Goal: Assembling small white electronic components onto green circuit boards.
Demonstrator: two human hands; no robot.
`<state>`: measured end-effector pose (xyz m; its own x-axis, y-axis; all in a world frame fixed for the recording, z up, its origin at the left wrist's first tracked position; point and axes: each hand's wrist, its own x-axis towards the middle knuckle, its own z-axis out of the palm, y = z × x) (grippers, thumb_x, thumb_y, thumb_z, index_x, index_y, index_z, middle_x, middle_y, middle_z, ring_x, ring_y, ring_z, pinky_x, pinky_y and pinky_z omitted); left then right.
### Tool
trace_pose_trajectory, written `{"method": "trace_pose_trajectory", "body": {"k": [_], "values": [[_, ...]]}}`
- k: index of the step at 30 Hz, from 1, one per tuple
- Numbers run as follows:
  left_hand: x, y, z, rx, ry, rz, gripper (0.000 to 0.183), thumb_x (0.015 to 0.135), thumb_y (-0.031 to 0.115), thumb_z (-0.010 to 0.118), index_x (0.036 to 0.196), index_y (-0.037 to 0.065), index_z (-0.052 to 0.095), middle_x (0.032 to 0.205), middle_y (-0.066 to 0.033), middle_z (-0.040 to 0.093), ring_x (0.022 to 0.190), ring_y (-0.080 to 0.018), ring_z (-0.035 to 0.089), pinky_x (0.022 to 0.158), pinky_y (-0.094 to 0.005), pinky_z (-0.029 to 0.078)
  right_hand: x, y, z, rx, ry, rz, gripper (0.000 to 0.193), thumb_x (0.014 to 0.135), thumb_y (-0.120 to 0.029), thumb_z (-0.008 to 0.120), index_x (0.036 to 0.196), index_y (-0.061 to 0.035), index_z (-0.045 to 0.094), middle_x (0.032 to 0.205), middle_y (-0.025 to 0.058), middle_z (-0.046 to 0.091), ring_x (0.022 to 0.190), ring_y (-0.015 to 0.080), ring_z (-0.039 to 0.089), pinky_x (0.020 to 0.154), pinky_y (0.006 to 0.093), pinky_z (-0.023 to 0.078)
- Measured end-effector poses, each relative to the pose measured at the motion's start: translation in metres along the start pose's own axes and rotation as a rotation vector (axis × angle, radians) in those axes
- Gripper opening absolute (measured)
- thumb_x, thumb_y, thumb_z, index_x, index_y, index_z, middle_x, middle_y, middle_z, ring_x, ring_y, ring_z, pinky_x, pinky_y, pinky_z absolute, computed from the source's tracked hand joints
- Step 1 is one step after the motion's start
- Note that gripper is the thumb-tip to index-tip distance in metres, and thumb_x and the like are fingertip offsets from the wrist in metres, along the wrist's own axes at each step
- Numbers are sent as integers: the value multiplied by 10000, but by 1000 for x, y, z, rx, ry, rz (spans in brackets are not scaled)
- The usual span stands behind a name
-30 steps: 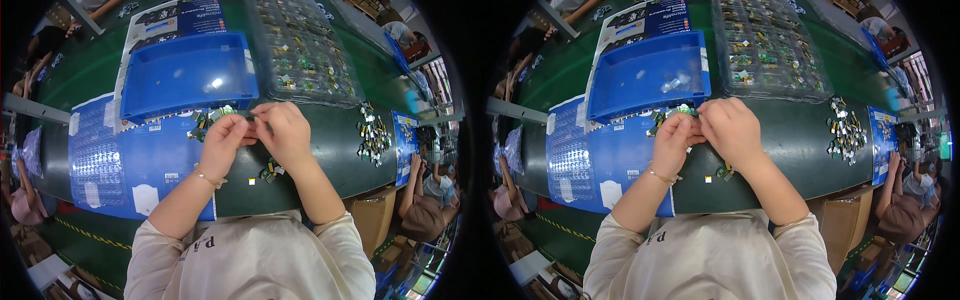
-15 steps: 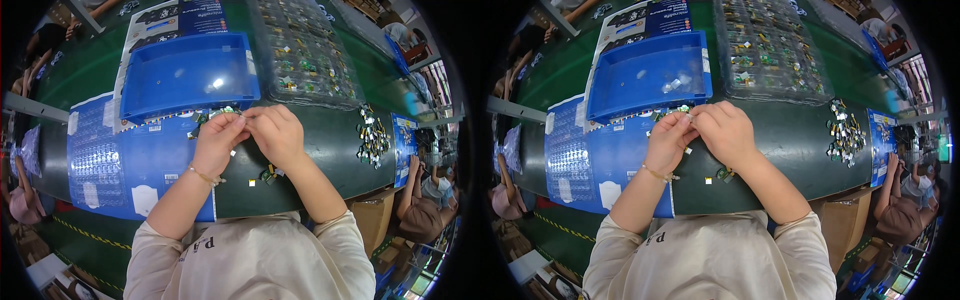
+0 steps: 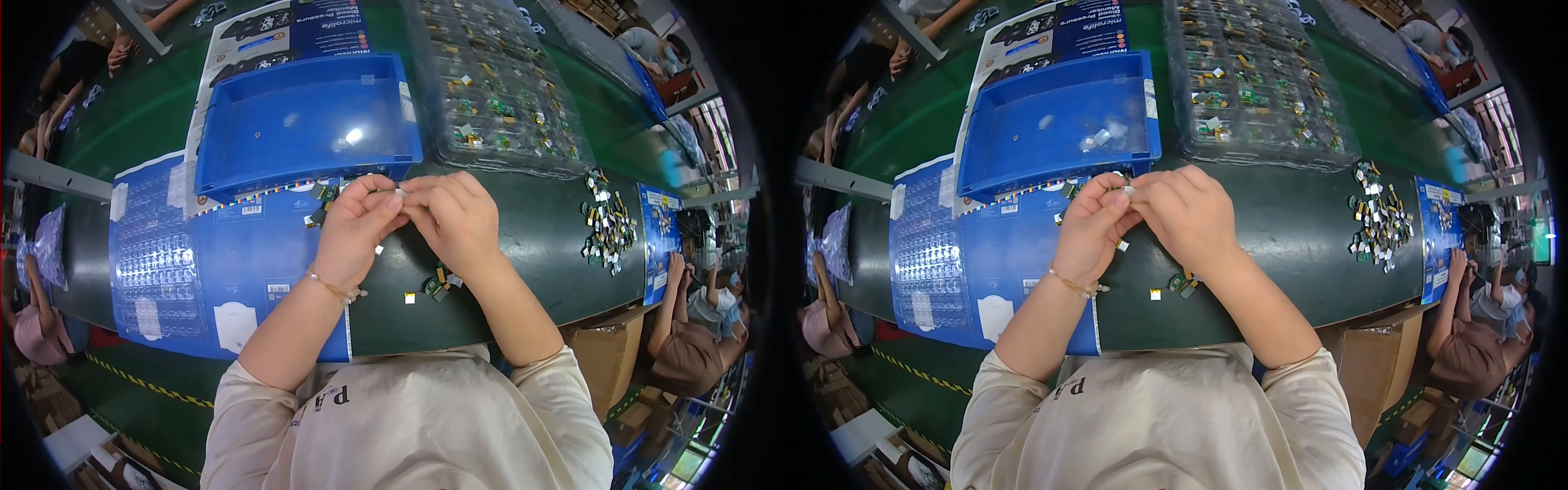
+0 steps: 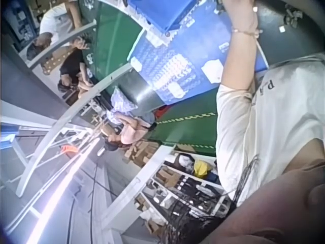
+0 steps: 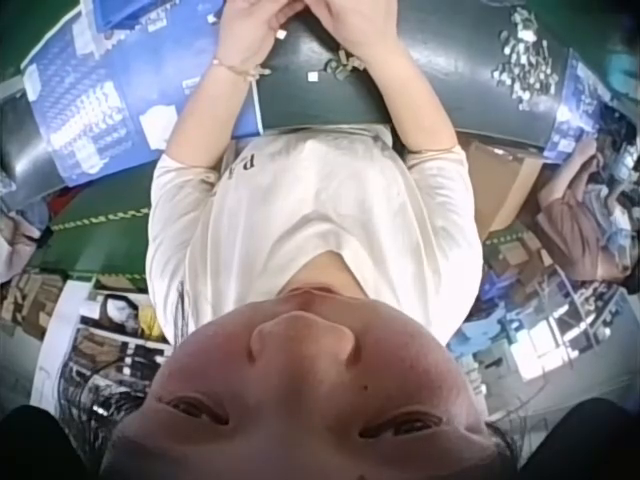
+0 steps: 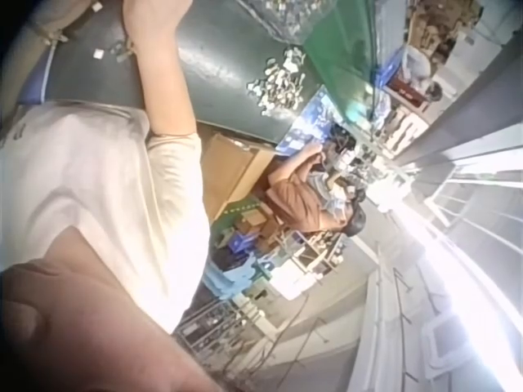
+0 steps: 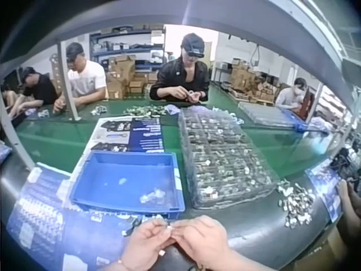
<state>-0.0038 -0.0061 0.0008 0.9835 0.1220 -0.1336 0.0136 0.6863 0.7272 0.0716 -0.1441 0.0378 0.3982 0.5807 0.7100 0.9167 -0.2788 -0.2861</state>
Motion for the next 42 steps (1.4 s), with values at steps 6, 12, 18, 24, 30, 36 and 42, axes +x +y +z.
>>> {"method": "trace_pose_trajectory", "body": {"k": [6, 12, 18, 24, 30, 36, 42], "values": [[0, -1, -2, -2, -21, -28, 218, 920, 106, 563, 1124, 60, 502, 1026, -46, 604, 966, -135, 592, 872, -305, 485, -3, 0, -1, 49, 8, 106, 257, 657, -71, 755, 902, -93, 681, 870, 19, 666, 742, 191, 596, 664, 305, 453], [0, -1, 2, -7, -7, -87, 170, 907, 101, 588, 1068, 61, 549, 1003, -44, 636, 943, -114, 608, 842, -264, 490, -14, 4, -1, 78, 58, 113, 213, 637, -79, 773, 829, -94, 683, 862, 20, 666, 754, 189, 596, 667, 302, 442], [0, -1, -2, -50, -43, -91, 200, 908, 103, 588, 1100, 59, 558, 1012, -42, 638, 941, -114, 611, 842, -251, 492, -6, 7, -6, 144, 32, 104, 169, 647, -95, 768, 764, -97, 647, 825, 28, 660, 734, 199, 593, 668, 305, 436], [0, -1, 0, -81, 85, 38, 197, 917, 93, 563, 1106, 37, 563, 1031, -77, 632, 952, -152, 618, 852, -284, 508, 13, 15, -9, 186, -79, 173, 127, 695, -98, 730, 761, -77, 623, 751, 45, 617, 719, 232, 584, 686, 323, 437], [4, 3, 4, 5, 178, 126, 178, 894, 90, 604, 1065, 42, 589, 1030, -95, 661, 918, -146, 637, 799, -253, 508, 30, 35, 19, -64, -8, 189, 136, 747, -115, 694, 876, -76, 701, 897, 64, 659, 808, 276, 594, 788, 383, 459], [1, 5, 1, 61, 204, 152, 169, 916, 102, 551, 1072, 39, 568, 1046, -106, 656, 924, -156, 633, 770, -260, 500, 17, 4, 0, 35, -26, 269, 147, 776, -106, 674, 912, -53, 682, 962, 63, 642, 879, 259, 579, 808, 356, 446], [-4, -1, 1, 15, -56, 148, 177, 919, 117, 508, 1065, 22, 537, 980, -110, 623, 898, -194, 622, 762, -303, 511, -15, -3, -9, 481, -185, 733, 155, 895, -143, 577, 908, 3, 629, 841, 42, 617, 761, 119, 555, 675, 259, 445]]}}
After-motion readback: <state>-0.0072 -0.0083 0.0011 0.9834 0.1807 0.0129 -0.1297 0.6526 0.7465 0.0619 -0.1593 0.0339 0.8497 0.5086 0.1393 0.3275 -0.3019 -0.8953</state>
